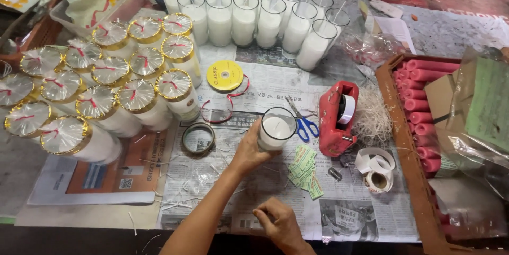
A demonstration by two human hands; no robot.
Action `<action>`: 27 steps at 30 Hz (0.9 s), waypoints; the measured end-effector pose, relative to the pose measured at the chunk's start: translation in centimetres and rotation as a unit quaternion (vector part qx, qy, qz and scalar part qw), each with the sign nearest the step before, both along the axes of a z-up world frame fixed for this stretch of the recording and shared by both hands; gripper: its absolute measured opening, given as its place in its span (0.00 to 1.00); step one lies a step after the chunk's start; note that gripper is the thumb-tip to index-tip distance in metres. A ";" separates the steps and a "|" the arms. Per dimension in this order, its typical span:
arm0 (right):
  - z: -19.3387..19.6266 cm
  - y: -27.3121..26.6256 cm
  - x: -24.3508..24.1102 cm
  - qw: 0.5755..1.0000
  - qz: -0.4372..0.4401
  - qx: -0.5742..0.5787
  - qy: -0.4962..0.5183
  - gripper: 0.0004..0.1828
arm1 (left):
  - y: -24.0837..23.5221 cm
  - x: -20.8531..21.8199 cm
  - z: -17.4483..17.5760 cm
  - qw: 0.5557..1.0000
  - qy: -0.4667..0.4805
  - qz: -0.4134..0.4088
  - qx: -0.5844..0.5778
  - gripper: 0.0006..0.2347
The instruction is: Applying labels and gold decorative bands to glass candles at a labeling station.
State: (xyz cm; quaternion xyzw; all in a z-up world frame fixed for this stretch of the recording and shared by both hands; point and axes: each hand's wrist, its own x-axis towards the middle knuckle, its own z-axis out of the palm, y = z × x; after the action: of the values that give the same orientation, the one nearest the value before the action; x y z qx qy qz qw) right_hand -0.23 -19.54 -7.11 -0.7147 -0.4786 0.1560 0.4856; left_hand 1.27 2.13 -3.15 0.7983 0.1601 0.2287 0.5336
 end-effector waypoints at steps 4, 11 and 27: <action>-0.7 -1.4 0.6 1.000 -0.006 0.009 -0.002 0.08 | -0.9 -2.6 1.2 0.995 0.097 0.003 -0.001 0.48; -2.5 -7.9 1.6 0.993 -0.029 0.001 -0.112 0.07 | -0.1 -8.7 1.1 0.988 0.057 0.065 0.131 0.29; -9.9 -10.8 3.8 0.765 0.191 -0.614 0.037 0.19 | 0.2 -13.7 -0.8 0.956 0.113 0.140 0.232 0.19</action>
State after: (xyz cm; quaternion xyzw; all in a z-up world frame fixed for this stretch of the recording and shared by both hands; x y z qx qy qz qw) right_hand 3.52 -30.36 -16.96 -0.7480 -0.3884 0.5323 -0.0794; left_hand -12.43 2.30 -3.98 0.8904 0.2720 0.2403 0.2747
